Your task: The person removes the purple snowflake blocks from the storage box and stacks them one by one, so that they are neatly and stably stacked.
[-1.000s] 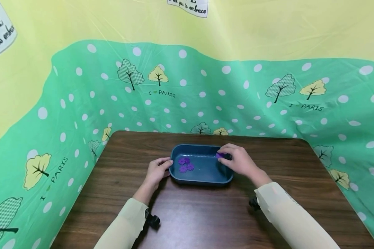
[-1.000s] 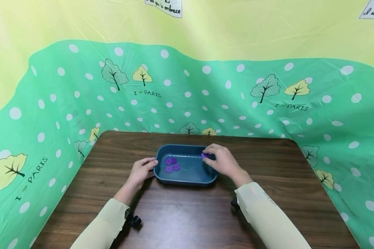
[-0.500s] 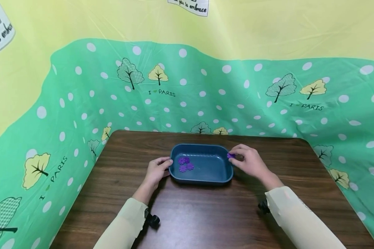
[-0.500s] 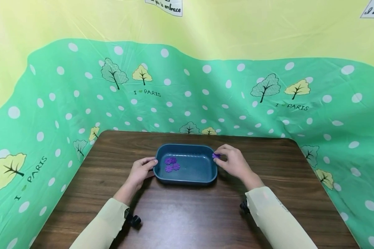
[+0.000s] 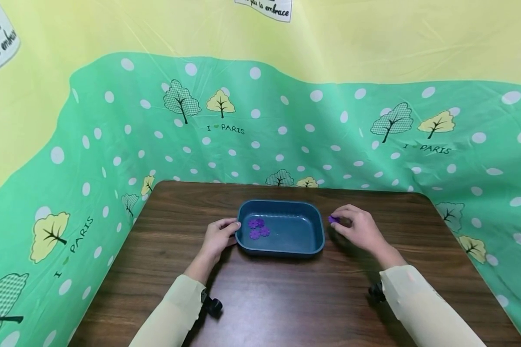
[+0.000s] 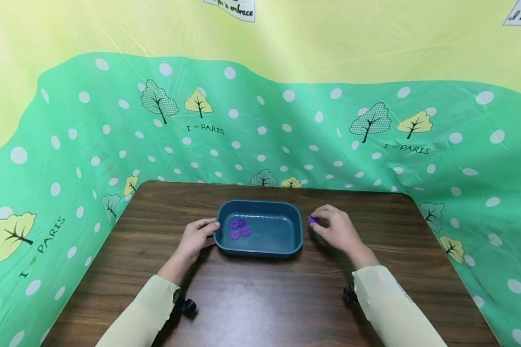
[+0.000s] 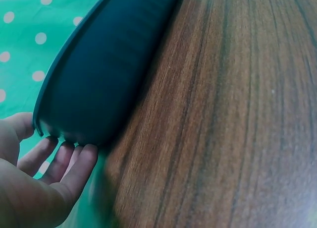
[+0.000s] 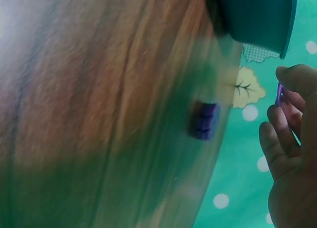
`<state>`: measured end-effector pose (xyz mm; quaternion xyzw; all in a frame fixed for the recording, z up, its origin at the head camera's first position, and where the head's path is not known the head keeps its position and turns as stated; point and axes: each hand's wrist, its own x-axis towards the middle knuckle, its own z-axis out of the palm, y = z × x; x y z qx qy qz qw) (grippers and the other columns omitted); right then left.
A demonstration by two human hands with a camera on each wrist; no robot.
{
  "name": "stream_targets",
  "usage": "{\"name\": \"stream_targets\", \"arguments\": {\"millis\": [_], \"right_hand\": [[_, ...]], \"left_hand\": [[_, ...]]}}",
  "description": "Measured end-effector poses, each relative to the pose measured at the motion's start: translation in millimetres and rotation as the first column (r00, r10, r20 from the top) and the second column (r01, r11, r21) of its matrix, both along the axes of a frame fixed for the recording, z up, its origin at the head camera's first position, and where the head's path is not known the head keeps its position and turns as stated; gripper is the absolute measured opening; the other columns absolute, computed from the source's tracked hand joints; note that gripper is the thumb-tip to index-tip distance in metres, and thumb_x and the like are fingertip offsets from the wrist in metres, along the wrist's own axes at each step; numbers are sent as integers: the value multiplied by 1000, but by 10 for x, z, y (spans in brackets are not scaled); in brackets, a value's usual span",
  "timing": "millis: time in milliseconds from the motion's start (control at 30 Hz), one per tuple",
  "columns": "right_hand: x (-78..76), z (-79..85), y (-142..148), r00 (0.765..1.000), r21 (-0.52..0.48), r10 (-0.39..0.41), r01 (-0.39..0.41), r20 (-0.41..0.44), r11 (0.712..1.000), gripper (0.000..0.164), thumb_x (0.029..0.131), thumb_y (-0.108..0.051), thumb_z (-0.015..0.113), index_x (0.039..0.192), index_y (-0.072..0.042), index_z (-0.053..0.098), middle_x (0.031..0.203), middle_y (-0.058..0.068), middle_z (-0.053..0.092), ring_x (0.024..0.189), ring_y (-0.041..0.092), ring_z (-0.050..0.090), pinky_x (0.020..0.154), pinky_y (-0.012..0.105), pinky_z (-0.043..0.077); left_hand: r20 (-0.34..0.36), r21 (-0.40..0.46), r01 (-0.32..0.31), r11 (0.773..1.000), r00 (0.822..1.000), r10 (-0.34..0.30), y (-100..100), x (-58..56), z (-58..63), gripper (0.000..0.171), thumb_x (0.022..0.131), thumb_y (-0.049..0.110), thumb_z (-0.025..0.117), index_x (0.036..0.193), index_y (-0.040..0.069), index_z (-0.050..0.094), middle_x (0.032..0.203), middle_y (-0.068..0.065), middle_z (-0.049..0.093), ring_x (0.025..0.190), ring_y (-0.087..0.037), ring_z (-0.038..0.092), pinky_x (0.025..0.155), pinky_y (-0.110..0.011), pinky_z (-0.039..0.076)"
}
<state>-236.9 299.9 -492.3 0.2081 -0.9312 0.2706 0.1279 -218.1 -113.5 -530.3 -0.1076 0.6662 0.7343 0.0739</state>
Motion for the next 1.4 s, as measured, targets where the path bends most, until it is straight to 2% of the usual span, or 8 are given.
{"name": "stream_targets", "arguments": {"millis": [300, 633, 1033, 1400], "right_hand": [[4, -93, 152, 1000, 6, -22, 22, 10, 1000, 18, 88, -7, 80, 105, -6, 78, 108, 8, 71, 98, 30, 69, 81, 52, 60], [50, -194, 299, 986, 58, -93, 86, 142, 995, 20, 93, -10, 75, 112, -4, 76, 114, 15, 70, 108, 38, 66, 94, 62, 55], [70, -318, 355, 992, 60, -82, 77, 98, 995, 19, 91, -11, 77, 108, -3, 76, 110, 13, 71, 104, 36, 67, 90, 60, 56], [52, -362, 354, 988, 71, -99, 90, 122, 993, 18, 92, -11, 77, 109, -5, 77, 111, 13, 71, 105, 36, 67, 91, 60, 56]], "left_hand": [[-9, 7, -4, 1000, 1000, 4, 0, 3, -15, 38, 97, 15, 71, 128, -5, 67, 121, -20, 69, 106, -25, 69, 85, -40, 64], [-16, 13, -1, 1000, 1000, 1, 8, -1, -19, 38, 96, 16, 72, 127, -5, 68, 123, -23, 68, 105, -24, 70, 86, -41, 63], [-20, 9, 6, 1000, 1000, -6, 5, 1, -15, 39, 96, 16, 72, 129, -5, 67, 125, -24, 67, 106, -25, 69, 90, -44, 62], [-11, 8, 2, 1000, 1000, -2, 2, 12, 1, 37, 96, 16, 72, 128, -4, 68, 123, -22, 68, 104, -22, 69, 87, -41, 63]]}}
